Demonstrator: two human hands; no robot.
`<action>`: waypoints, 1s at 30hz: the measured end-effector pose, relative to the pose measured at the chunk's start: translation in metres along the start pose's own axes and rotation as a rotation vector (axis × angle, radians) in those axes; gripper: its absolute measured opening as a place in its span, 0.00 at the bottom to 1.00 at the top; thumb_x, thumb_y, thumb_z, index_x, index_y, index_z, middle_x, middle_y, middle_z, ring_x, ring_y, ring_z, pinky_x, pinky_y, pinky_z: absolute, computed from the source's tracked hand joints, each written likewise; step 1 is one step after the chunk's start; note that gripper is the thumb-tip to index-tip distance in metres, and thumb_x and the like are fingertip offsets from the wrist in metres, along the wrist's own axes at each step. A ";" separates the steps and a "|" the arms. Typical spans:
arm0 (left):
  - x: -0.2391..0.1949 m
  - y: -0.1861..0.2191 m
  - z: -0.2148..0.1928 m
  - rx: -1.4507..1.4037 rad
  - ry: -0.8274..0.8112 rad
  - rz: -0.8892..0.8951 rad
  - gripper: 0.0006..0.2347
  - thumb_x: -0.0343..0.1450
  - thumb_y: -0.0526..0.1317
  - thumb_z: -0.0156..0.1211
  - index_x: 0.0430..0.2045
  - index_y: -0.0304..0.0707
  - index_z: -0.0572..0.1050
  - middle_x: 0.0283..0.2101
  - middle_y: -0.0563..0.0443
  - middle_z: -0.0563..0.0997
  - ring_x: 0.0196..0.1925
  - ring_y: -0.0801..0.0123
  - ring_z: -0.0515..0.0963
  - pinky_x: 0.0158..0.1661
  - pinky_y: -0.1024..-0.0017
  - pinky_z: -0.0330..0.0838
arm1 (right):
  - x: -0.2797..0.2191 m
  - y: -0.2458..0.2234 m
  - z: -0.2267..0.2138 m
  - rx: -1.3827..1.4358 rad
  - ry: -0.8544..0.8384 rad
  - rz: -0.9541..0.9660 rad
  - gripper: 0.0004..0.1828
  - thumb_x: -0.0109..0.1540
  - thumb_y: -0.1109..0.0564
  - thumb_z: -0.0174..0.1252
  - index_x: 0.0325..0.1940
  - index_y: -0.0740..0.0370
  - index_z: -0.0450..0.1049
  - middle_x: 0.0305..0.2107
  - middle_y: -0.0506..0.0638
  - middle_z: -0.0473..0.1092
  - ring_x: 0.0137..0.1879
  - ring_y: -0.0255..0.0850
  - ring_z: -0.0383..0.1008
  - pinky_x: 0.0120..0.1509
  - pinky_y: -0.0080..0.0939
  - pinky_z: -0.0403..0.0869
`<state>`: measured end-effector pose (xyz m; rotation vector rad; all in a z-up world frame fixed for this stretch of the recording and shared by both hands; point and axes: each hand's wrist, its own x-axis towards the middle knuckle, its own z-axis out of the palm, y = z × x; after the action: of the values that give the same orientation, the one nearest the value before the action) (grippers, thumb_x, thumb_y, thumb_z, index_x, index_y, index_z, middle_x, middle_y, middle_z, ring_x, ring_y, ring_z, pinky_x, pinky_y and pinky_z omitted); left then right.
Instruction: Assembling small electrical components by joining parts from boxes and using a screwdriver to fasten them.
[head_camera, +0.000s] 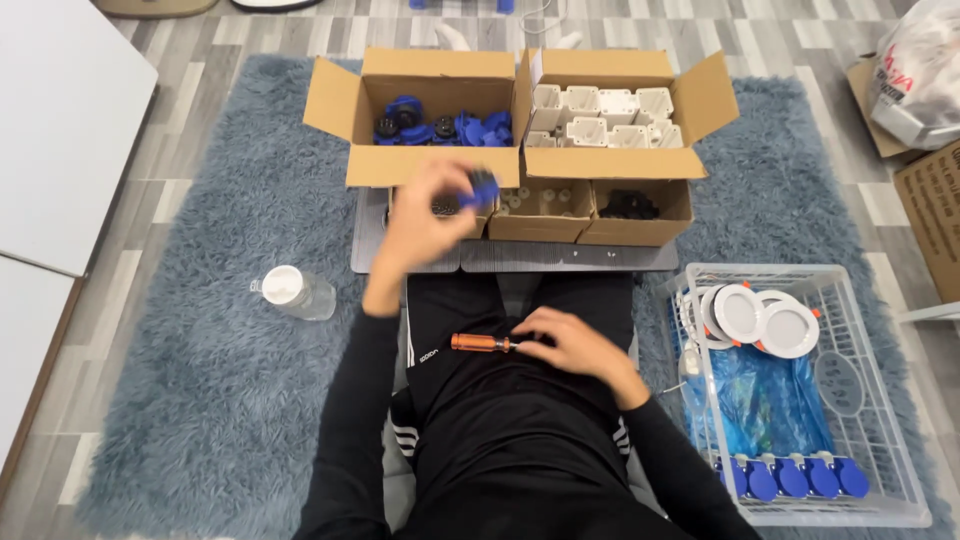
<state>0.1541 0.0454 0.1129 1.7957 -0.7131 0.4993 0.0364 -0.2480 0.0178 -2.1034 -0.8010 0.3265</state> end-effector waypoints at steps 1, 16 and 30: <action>-0.011 0.006 0.007 0.000 0.002 0.005 0.11 0.65 0.30 0.71 0.38 0.39 0.79 0.52 0.39 0.82 0.58 0.42 0.80 0.59 0.51 0.74 | 0.000 -0.005 -0.018 -0.005 0.002 -0.002 0.15 0.67 0.53 0.68 0.56 0.63 0.83 0.47 0.63 0.80 0.47 0.60 0.83 0.53 0.58 0.81; -0.081 -0.017 0.067 -0.014 -0.226 -0.154 0.10 0.62 0.26 0.69 0.28 0.35 0.73 0.63 0.44 0.81 0.63 0.41 0.83 0.59 0.51 0.80 | 0.049 -0.005 -0.205 -0.441 0.019 0.577 0.30 0.77 0.39 0.43 0.67 0.60 0.79 0.59 0.69 0.78 0.68 0.71 0.75 0.73 0.70 0.70; -0.095 -0.059 0.088 0.175 -0.291 -0.125 0.10 0.64 0.34 0.80 0.29 0.38 0.80 0.62 0.53 0.81 0.67 0.47 0.79 0.63 0.53 0.79 | 0.112 0.061 -0.205 -0.547 -0.205 0.817 0.46 0.70 0.30 0.36 0.72 0.69 0.77 0.67 0.76 0.71 0.76 0.70 0.68 0.81 0.68 0.65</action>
<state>0.1243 -0.0029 -0.0171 2.0893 -0.7671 0.2236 0.2483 -0.3302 0.1007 -2.8901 -0.0807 0.8367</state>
